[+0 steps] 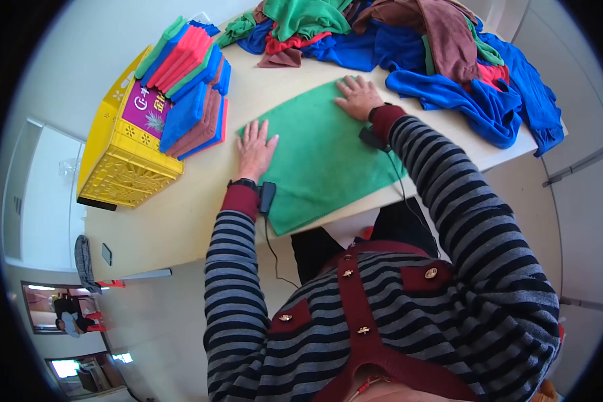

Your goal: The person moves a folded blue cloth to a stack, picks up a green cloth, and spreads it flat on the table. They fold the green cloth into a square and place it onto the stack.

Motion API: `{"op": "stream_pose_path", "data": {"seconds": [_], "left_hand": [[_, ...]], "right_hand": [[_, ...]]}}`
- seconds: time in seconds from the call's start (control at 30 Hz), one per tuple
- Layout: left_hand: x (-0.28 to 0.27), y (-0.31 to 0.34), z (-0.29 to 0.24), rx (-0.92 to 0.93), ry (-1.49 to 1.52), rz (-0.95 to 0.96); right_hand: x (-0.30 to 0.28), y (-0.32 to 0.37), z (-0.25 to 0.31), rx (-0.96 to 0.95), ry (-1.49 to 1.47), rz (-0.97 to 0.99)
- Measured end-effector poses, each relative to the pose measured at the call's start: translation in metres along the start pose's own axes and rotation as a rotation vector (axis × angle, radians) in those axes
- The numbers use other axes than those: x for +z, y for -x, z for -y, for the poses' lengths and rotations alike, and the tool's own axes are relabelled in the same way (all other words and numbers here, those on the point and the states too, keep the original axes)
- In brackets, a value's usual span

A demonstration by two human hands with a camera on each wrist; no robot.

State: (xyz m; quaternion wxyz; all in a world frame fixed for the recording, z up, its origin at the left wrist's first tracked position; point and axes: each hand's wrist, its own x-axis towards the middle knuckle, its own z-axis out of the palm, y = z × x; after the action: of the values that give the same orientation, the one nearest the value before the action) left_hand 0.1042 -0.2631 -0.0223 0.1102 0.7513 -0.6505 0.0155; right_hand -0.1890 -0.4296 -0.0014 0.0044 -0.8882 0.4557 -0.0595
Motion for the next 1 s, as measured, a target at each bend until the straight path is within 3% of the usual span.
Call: {"op": "stream_pose_path", "data": {"seconds": [0.07,0.2,0.3,0.37,0.43,0.53,0.77,1.0], "left_hand": [[-0.003,0.016,0.017,0.006,-0.002,0.009],[-0.019,0.054,0.018,0.016,-0.085,0.000],[-0.045,0.079,-0.004,0.009,-0.223,-0.008],[-0.046,0.094,-0.058,0.153,-0.069,-0.048],[-0.031,0.106,-0.095,0.171,-0.002,-0.029],[-0.021,0.125,-0.104,0.169,0.041,-0.011],[-0.025,0.167,-0.065,0.027,0.004,-0.001],[-0.033,0.195,-0.047,-0.036,0.007,-0.037]], "right_hand": [[-0.003,0.017,-0.022,0.110,0.046,0.005],[-0.016,0.045,-0.042,0.064,0.235,0.060],[-0.014,0.064,-0.008,-0.118,0.265,-0.188],[-0.021,0.089,0.051,-0.214,-0.022,-0.134],[-0.021,0.118,0.104,-0.247,-0.151,0.000],[-0.003,0.152,0.120,-0.278,-0.176,-0.114],[-0.005,0.192,0.037,-0.015,-0.001,-0.206],[-0.015,0.213,-0.019,0.127,0.041,-0.171]]}}
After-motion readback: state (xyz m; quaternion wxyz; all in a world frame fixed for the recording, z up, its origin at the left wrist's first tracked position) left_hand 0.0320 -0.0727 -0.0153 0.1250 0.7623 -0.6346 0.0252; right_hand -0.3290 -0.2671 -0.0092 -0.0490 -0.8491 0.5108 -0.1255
